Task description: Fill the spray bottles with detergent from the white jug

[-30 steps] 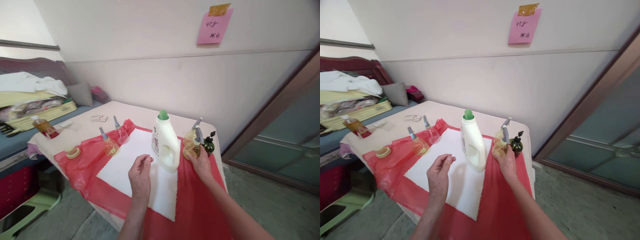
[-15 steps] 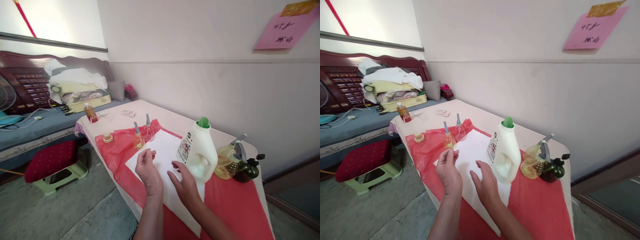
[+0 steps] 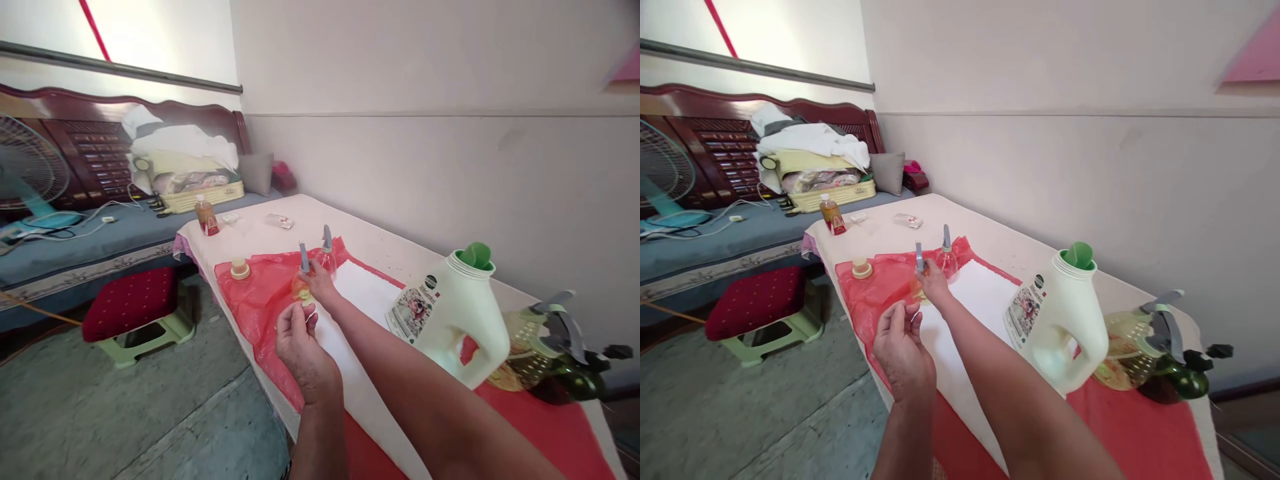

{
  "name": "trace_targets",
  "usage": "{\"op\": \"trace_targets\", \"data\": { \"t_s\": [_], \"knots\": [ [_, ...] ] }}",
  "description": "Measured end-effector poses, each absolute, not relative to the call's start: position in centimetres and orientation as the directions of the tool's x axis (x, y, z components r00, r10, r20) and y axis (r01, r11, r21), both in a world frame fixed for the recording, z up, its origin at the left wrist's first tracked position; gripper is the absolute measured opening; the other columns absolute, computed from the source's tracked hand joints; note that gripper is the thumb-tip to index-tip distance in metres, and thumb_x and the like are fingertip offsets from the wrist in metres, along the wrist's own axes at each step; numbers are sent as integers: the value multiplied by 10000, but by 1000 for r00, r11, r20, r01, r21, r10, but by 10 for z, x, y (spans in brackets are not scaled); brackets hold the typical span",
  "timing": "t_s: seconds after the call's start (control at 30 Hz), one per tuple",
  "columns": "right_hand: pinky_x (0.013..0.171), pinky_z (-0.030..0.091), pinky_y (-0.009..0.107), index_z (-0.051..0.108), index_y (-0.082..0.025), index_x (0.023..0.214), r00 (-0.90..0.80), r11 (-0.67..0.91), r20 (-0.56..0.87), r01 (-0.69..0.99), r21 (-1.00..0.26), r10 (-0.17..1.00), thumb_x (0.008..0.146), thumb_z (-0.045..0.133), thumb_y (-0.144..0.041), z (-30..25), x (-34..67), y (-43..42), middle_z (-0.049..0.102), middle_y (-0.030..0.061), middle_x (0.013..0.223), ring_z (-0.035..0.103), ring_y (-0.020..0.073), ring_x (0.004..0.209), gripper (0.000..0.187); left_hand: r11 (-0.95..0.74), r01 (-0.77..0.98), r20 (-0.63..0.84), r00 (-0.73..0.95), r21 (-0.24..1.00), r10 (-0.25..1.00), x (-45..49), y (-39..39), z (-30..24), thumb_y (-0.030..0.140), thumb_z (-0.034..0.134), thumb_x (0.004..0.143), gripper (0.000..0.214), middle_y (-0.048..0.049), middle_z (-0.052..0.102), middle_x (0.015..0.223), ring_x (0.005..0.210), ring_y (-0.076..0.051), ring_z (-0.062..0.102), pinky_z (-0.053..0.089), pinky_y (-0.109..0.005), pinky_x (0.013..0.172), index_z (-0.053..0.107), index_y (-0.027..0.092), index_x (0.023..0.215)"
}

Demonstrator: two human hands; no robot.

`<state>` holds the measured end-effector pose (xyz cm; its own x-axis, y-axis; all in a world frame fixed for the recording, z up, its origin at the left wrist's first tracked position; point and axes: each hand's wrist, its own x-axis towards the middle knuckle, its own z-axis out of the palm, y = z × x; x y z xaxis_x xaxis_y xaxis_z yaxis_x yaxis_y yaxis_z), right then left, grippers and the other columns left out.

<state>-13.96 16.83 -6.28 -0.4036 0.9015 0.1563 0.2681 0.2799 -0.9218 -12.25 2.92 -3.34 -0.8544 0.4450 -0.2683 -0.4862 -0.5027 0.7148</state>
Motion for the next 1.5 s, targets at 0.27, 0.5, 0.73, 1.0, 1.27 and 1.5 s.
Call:
{"op": "trace_targets", "data": {
  "t_s": [0.27,0.5,0.73,1.0,1.27,1.5],
  "knots": [
    [926,421,383,572,-269,1155,-324,231,157,204,-951,933,869,564,-456,-15,-19,63,620,20,1148,546,231,1085,343,-214,-248,15,-621,945,784,-109,23,-26,30,667,584,567,-87,587,1232,1229,-272,475,336,-410,1026,621,252,1105],
    [1046,369,433,558,-291,1236,-93,83,76,74,-994,993,801,650,-504,-37,86,-6,570,49,1303,484,285,1233,493,-97,-28,101,224,995,969,-59,3,-23,137,748,594,691,-55,612,1211,1118,-276,543,395,-384,955,567,259,1250],
    [1029,397,438,423,-381,1359,-244,-193,-100,-394,-899,965,780,672,-523,-77,138,-39,377,23,1489,405,274,1317,646,58,-454,81,282,889,956,-43,4,-27,200,788,645,598,-88,614,1168,1074,-256,559,424,-368,910,567,208,1201],
    [650,478,222,570,-230,1190,-530,-551,-178,-719,-424,829,844,561,-589,-97,144,-40,678,84,1075,669,164,803,499,58,-479,89,279,876,956,-20,5,-36,262,768,712,506,-110,595,1232,1195,-299,514,407,-416,976,605,222,1189],
    [647,464,249,528,-225,1209,-360,-383,-161,-718,-581,919,760,685,-547,-97,148,-42,679,83,1042,661,171,758,574,-29,-602,96,80,798,992,-13,7,-43,337,661,824,219,-75,661,1059,1145,-298,575,384,-500,1021,682,213,1004],
    [790,491,344,450,-268,1304,-218,-146,-12,-613,-777,976,751,692,-532,-91,140,-46,615,92,1168,634,234,967,659,-17,-671,5,-20,741,1000,-10,3,-36,362,753,730,295,-48,664,985,1090,-285,607,412,-503,1013,661,236,981]
  ]
}}
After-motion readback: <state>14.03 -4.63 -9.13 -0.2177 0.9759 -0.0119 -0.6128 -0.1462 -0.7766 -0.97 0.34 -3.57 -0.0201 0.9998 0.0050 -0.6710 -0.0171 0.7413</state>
